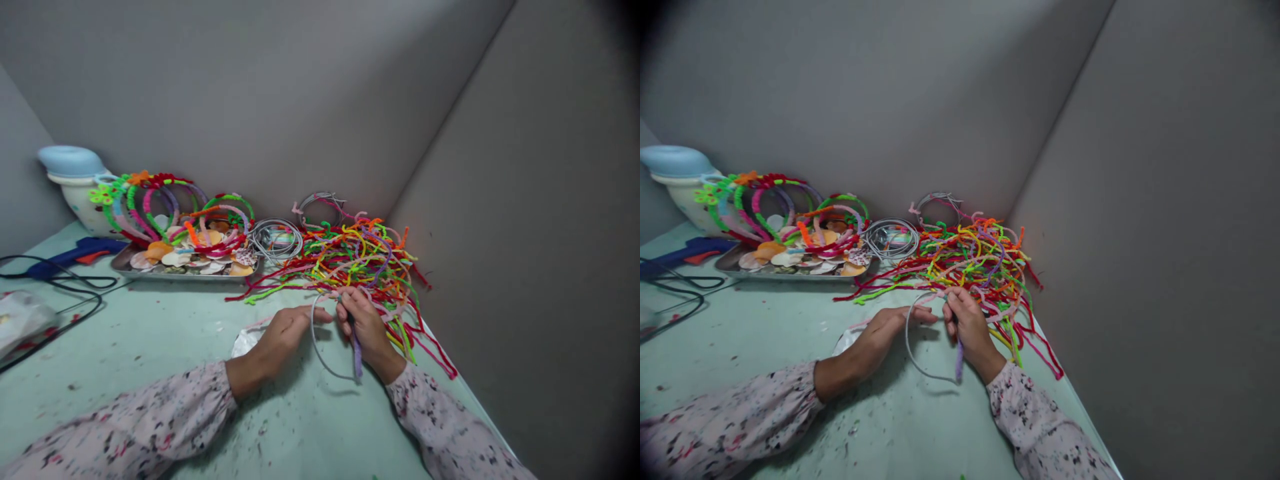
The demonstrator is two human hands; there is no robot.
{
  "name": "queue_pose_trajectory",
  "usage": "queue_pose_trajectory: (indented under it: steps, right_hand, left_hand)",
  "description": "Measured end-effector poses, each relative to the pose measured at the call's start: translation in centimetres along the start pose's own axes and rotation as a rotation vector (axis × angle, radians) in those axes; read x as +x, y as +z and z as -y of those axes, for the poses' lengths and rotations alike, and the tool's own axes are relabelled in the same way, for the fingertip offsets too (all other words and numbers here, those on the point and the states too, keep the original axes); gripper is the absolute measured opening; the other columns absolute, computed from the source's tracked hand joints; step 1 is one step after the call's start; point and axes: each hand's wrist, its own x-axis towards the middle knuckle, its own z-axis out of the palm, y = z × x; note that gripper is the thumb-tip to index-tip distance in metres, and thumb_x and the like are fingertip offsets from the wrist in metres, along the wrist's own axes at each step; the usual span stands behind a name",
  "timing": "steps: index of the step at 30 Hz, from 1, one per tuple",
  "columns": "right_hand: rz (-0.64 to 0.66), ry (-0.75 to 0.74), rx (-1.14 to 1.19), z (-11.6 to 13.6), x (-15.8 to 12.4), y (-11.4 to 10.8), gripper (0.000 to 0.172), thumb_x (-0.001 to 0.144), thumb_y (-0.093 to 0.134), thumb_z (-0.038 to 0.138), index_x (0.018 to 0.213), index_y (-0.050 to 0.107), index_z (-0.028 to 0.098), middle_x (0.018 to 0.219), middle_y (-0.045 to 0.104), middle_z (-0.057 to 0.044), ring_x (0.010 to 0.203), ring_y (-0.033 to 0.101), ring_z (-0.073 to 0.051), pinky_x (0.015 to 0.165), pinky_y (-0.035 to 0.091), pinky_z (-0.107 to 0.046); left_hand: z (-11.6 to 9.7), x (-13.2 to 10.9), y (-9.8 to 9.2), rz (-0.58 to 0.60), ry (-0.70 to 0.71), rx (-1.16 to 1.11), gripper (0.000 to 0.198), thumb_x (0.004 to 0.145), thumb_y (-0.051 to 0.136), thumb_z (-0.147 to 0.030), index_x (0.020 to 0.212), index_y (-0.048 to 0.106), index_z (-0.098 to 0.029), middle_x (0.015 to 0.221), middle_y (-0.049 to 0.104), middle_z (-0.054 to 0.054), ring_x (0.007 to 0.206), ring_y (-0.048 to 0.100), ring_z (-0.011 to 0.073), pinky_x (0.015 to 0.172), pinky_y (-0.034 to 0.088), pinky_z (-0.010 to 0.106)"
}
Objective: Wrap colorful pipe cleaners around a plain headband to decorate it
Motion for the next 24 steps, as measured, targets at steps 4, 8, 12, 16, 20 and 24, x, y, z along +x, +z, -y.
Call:
queue_pose_trajectory:
  steps: [4, 8, 12, 16, 20, 24]
  right_hand:
    - [0.023, -0.033, -0.067, -0.1, -0.2, 0.1, 0.022, 0.089, 0.050, 0.042, 0.093, 0.051, 0.021, 0.057, 0.048, 0.008, 0.036, 0.036, -0.003, 0.034, 0.026, -0.014]
    - [0.065, -0.052, -0.134, -0.2, -0.6, 0.4, 0.021, 0.090, 0.049, 0.040, 0.095, 0.053, 0.020, 0.059, 0.049, 0.008, 0.038, 0.039, -0.003, 0.037, 0.028, -0.015]
    - [0.100, -0.073, -0.187, -0.4, -0.8, 0.7, 0.020, 0.090, 0.048, 0.039, 0.095, 0.054, 0.020, 0.059, 0.049, 0.007, 0.039, 0.040, -0.004, 0.039, 0.030, -0.016]
    - [0.105, -0.090, -0.229, -0.5, -0.8, 0.8, 0.020, 0.091, 0.047, 0.038, 0.096, 0.053, 0.020, 0.058, 0.048, 0.007, 0.040, 0.040, -0.005, 0.039, 0.030, -0.017]
    - [0.097, -0.088, -0.264, -0.5, -0.9, 0.9, 0.020, 0.090, 0.047, 0.038, 0.095, 0.053, 0.020, 0.057, 0.048, 0.007, 0.040, 0.040, -0.006, 0.039, 0.030, -0.018]
    - [0.097, -0.094, -0.291, -0.6, -0.9, 0.9, 0.020, 0.090, 0.047, 0.038, 0.096, 0.053, 0.020, 0.058, 0.049, 0.007, 0.041, 0.041, -0.006, 0.040, 0.031, -0.018]
  left_hand:
    - [-1.2, 0.3, 0.2, -0.050, -0.114, -0.139, 0.050, 0.092, 0.033, -0.042, 0.094, 0.075, -0.014, 0.101, 0.072, 0.010, 0.102, 0.060, 0.0251, 0.101, 0.036, 0.038]
    - [-1.0, 0.7, 0.4, -0.014, -0.138, -0.184, 0.050, 0.090, 0.040, -0.049, 0.089, 0.076, -0.014, 0.093, 0.073, 0.010, 0.096, 0.063, 0.0248, 0.097, 0.038, 0.037]
    - [0.6, 1.0, 0.4, -0.104, -0.218, -0.188, 0.045, 0.087, 0.047, -0.047, 0.084, 0.075, -0.012, 0.089, 0.073, 0.011, 0.093, 0.064, 0.0253, 0.091, 0.041, 0.036]
    - [1.2, 1.0, 0.6, -0.156, -0.263, -0.194, 0.038, 0.083, 0.053, -0.044, 0.081, 0.072, -0.011, 0.089, 0.072, 0.012, 0.089, 0.064, 0.0244, 0.083, 0.045, 0.034]
    - [0.2, 0.7, 0.9, -0.186, -0.396, -0.287, 0.038, 0.081, 0.054, -0.045, 0.087, 0.069, -0.010, 0.093, 0.070, 0.014, 0.090, 0.063, 0.0246, 0.062, 0.046, 0.028]
    - [-0.6, 0.6, 1.1, -0.206, -0.476, -0.407, 0.033, 0.079, 0.056, -0.040, 0.085, 0.067, -0.010, 0.088, 0.068, 0.012, 0.083, 0.063, 0.0199, 0.058, 0.045, 0.024]
